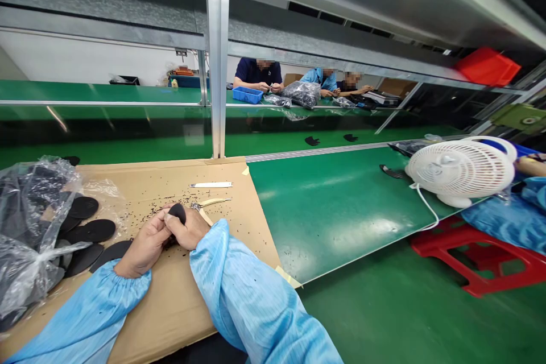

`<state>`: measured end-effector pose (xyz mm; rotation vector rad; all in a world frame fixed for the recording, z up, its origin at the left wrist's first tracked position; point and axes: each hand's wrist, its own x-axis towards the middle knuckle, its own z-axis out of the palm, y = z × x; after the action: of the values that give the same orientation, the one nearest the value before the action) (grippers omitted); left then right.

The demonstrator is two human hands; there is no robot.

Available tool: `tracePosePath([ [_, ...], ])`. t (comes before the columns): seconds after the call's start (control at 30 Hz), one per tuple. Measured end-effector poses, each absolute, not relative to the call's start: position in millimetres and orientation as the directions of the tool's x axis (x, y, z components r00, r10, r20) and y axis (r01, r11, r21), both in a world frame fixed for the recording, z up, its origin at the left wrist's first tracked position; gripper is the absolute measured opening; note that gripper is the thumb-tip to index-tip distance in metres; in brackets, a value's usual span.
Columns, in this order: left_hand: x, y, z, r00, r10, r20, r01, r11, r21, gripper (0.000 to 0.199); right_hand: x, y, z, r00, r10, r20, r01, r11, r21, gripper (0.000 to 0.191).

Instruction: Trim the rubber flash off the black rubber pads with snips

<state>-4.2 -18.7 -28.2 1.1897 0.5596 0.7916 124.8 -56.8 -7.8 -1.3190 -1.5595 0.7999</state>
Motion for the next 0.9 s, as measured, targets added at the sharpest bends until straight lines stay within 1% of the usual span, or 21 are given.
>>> tracePosePath([
  [0.33, -6.3, -18.8, -26.1, 0.635, 0.772, 0.009, -0.231, 0.178, 0.957, 0.054, 124.0, -59.4, -2.6, -0.005, 0.967, 0.254, 0.385, 0.236, -0.892, 0.034],
  [0.5, -7.8, -19.6, -23.4, 0.635, 0.772, 0.002, -0.232, 0.189, 0.954, 0.056, 124.0, -60.2, -4.0, -0.024, 0.958, 0.286, 0.383, 0.274, -0.883, 0.033],
  [0.73, -7.6, -19.7, -21.0, 0.602, 0.796, 0.064, -0.263, 0.122, 0.957, 0.045, 123.8, -60.1, -5.8, -0.038, 0.954, 0.296, 0.391, 0.287, -0.874, 0.036],
  [0.9, -6.2, -19.3, -21.8, 0.587, 0.807, 0.067, -0.259, 0.110, 0.960, 0.045, 123.7, -59.9, -5.2, -0.035, 0.956, 0.290, 0.384, 0.280, -0.880, 0.034],
])
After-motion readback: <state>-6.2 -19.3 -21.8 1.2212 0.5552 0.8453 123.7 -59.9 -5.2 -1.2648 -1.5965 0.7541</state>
